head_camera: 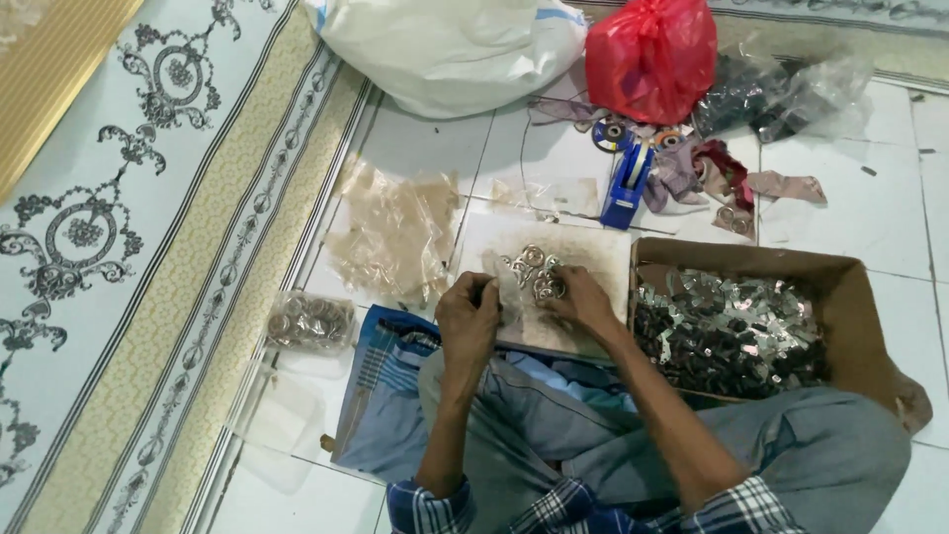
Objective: Sorting and packing small metal components into plastic bags while sitting on the floor.
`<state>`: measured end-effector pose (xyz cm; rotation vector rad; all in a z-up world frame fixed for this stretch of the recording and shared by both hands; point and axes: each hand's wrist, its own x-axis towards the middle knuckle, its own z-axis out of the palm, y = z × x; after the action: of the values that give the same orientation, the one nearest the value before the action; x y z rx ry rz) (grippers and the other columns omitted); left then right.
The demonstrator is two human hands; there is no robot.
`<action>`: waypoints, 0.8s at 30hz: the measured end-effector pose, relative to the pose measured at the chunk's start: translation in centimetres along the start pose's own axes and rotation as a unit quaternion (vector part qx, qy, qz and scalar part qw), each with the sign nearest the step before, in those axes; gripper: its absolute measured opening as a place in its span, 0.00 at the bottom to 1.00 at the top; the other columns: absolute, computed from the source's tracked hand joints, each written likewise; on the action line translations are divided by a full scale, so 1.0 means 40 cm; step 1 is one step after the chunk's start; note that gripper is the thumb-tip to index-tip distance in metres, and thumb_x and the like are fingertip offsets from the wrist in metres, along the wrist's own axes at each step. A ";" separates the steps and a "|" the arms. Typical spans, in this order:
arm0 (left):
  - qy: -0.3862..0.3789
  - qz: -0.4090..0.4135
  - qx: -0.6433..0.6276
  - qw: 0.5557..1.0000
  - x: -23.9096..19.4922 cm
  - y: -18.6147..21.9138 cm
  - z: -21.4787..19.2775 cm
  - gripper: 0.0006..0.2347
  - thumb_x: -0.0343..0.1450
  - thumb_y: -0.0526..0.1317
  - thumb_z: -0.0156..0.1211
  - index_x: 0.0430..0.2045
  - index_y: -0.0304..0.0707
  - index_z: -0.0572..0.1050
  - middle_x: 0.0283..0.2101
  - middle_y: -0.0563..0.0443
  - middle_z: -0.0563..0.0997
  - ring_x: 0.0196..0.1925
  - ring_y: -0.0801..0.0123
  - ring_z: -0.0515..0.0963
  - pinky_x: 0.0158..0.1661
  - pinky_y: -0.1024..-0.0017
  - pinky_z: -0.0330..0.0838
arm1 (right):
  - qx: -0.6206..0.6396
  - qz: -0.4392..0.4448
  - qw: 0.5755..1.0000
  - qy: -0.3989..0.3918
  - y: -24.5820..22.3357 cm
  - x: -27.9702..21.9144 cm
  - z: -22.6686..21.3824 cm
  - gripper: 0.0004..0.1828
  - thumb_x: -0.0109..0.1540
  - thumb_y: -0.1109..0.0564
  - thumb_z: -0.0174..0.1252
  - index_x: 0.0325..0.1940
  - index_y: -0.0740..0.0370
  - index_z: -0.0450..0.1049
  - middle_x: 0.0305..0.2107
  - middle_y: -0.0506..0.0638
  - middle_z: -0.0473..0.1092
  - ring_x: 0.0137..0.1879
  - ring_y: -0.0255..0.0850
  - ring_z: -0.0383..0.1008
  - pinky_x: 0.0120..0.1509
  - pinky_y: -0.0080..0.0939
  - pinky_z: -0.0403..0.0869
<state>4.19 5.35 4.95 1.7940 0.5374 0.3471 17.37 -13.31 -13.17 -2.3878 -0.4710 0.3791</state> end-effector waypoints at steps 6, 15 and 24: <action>0.023 -0.030 0.000 0.999 -0.017 -0.026 -0.023 0.05 0.70 0.36 0.61 0.30 0.34 0.83 0.22 0.38 0.83 0.27 0.65 0.81 0.30 0.65 0.74 | 0.053 0.069 0.993 0.077 -0.005 -0.015 0.063 0.30 0.59 0.54 0.62 0.65 0.60 0.67 0.52 0.66 0.68 0.62 0.68 0.70 0.64 0.67 0.70; 0.063 0.019 -0.028 0.997 -0.048 0.057 0.010 0.07 0.72 0.36 0.59 0.38 0.33 0.81 0.20 0.39 0.80 0.25 0.60 0.80 0.29 0.63 0.72 | 0.394 0.085 0.904 0.144 -0.023 -0.109 -0.066 0.14 0.65 0.56 0.63 0.51 0.66 0.75 0.23 0.49 0.70 0.27 0.37 0.66 0.29 0.35 0.65; 0.097 -0.008 -0.040 0.994 -0.066 0.053 0.043 0.05 0.71 0.38 0.60 0.37 0.41 0.79 0.16 0.47 0.79 0.17 0.67 0.79 0.23 0.72 0.73 | 0.292 -0.202 0.914 0.197 -0.439 -0.206 -0.263 0.10 0.60 0.66 0.67 0.42 0.59 0.74 0.38 0.54 0.82 0.58 0.49 0.80 0.76 0.56 0.61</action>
<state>3.20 2.08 6.58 1.6866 0.6644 0.5299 9.98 -10.14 7.35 -1.6689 -0.5505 -0.1422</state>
